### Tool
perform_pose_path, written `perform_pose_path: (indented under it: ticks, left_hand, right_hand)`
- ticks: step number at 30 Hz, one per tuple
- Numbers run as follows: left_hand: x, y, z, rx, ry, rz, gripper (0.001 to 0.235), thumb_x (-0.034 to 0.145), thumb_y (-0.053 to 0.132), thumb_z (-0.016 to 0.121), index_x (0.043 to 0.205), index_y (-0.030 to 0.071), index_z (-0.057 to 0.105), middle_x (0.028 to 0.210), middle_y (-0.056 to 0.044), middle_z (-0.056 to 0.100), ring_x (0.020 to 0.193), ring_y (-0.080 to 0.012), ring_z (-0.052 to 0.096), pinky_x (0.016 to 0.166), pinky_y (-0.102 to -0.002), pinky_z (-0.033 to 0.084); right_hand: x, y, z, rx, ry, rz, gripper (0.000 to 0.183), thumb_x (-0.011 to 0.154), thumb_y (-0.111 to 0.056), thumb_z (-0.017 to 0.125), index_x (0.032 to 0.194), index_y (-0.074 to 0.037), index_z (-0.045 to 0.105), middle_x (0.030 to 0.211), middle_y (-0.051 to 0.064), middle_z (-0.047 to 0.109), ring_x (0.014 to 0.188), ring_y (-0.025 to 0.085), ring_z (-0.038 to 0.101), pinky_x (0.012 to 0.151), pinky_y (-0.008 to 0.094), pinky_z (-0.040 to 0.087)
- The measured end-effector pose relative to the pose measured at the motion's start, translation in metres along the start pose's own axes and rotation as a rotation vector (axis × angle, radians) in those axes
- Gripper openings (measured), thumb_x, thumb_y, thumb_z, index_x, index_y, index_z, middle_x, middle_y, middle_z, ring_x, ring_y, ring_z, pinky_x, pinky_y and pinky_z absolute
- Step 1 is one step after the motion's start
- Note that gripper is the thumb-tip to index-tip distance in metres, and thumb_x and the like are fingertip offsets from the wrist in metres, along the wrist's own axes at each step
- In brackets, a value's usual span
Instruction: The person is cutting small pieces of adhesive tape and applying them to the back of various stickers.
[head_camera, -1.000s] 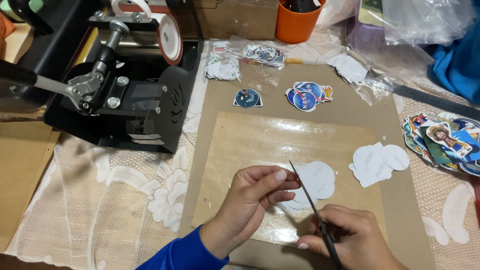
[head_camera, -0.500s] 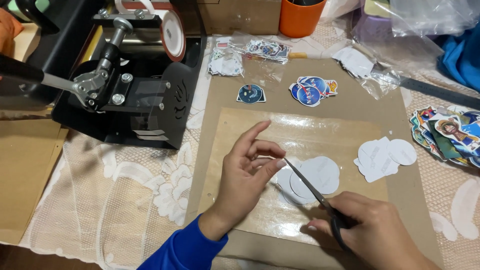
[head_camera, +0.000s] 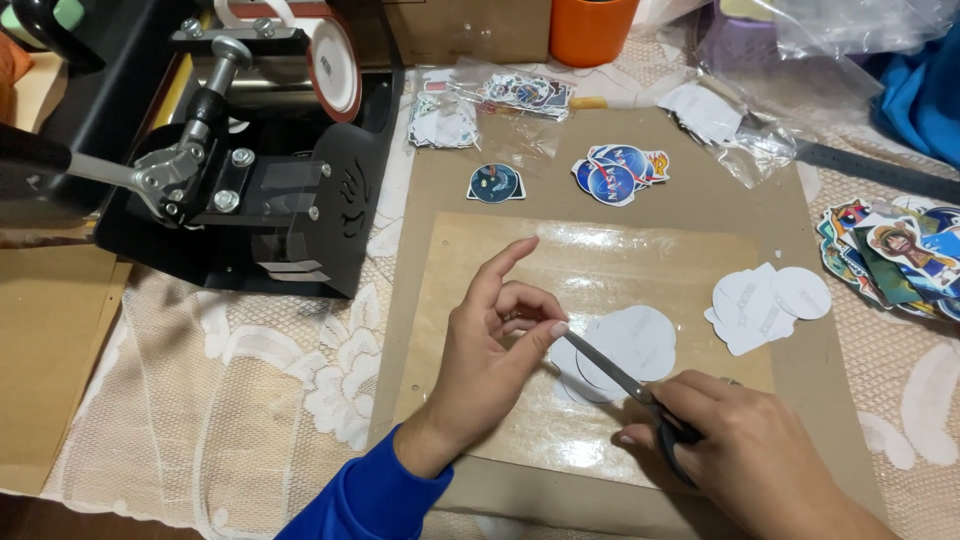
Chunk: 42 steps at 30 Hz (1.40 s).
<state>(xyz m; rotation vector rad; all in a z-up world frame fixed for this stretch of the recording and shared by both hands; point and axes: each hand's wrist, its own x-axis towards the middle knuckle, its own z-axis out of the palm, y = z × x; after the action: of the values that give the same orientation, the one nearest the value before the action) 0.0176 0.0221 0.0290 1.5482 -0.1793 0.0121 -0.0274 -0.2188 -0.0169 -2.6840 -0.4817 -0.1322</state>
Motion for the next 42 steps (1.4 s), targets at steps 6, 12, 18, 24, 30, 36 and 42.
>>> perform_pose_path:
  ticks: [6, 12, 18, 24, 30, 36, 42]
  left_hand:
    - [-0.002, 0.000, 0.001, -0.017, 0.063, 0.026, 0.071, 0.090, 0.007, 0.067, 0.152, 0.005, 0.033, 0.092, -0.004, 0.068, 0.093, -0.0157, 0.065, 0.095, -0.031, 0.052]
    - [0.000, 0.001, 0.003, 0.032, 0.178, 0.008, 0.077, 0.082, 0.003, 0.074, 0.150, 0.005, 0.037, 0.087, -0.006, 0.074, 0.084, -0.0144, 0.068, 0.082, -0.026, 0.058]
    - [-0.003, -0.002, 0.005, 0.109, 0.178, 0.073, 0.071, 0.084, 0.004, 0.072, 0.147, 0.004, 0.040, 0.088, -0.006, 0.073, 0.088, -0.0143, 0.069, 0.086, -0.028, 0.058]
    - [-0.005, -0.002, 0.005, 0.125, 0.165, 0.106, 0.067, 0.085, 0.005, 0.072, 0.145, 0.004, 0.042, 0.088, -0.006, 0.074, 0.090, -0.0144, 0.069, 0.090, -0.028, 0.057]
    - [-0.005, 0.001, 0.006, 0.129, 0.173, 0.088, 0.067, 0.084, 0.006, 0.073, 0.144, 0.005, 0.044, 0.087, -0.005, 0.074, 0.089, -0.0135, 0.070, 0.089, -0.027, 0.058]
    - [-0.006, 0.001, 0.007, 0.101, 0.156, 0.066, 0.065, 0.084, 0.005, 0.073, 0.143, 0.005, 0.045, 0.087, -0.005, 0.074, 0.086, -0.0136, 0.070, 0.085, -0.026, 0.058]
    - [-0.006, -0.001, 0.007, 0.088, 0.143, 0.075, 0.066, 0.083, 0.005, 0.073, 0.143, 0.005, 0.045, 0.086, -0.005, 0.074, 0.084, -0.0134, 0.070, 0.084, -0.026, 0.059]
  right_hand:
    - [0.006, -0.004, -0.014, -0.151, -0.284, -0.009, 0.018, 0.083, -0.045, 0.061, 0.097, -0.034, 0.064, 0.089, -0.012, 0.069, 0.073, 0.029, 0.070, 0.056, 0.050, 0.056]
    - [0.024, -0.006, -0.060, 0.134, -0.652, -0.256, 0.032, 0.085, -0.023, 0.069, 0.116, -0.030, 0.069, 0.121, -0.010, 0.067, 0.095, 0.020, 0.071, 0.080, 0.038, 0.052]
    - [0.025, 0.061, -0.092, 0.308, -0.048, -0.124, 0.024, 0.081, -0.017, 0.073, 0.104, -0.017, 0.079, 0.102, -0.004, 0.082, 0.072, 0.009, 0.076, 0.069, 0.023, 0.063]
    - [0.055, 0.098, -0.088, -0.122, -0.203, 0.435, 0.054, 0.081, -0.035, 0.073, 0.134, -0.028, 0.064, 0.124, 0.007, 0.055, 0.120, 0.026, 0.052, 0.092, 0.041, 0.044]
    - [0.063, 0.118, -0.077, -0.129, -0.312, 0.544, 0.061, 0.080, -0.042, 0.077, 0.137, -0.033, 0.058, 0.110, 0.003, 0.055, 0.099, 0.022, 0.059, 0.077, 0.040, 0.046]
    - [0.070, 0.132, -0.071, 0.060, -0.235, 0.656, 0.059, 0.065, -0.029, 0.094, 0.114, -0.013, 0.065, 0.099, 0.007, 0.066, 0.087, 0.023, 0.057, 0.074, 0.035, 0.040]
    - [0.062, 0.131, -0.073, 0.267, 0.015, 0.675, 0.044, 0.079, -0.012, 0.084, 0.121, -0.010, 0.072, 0.106, 0.012, 0.075, 0.095, 0.021, 0.066, 0.078, 0.034, 0.047]
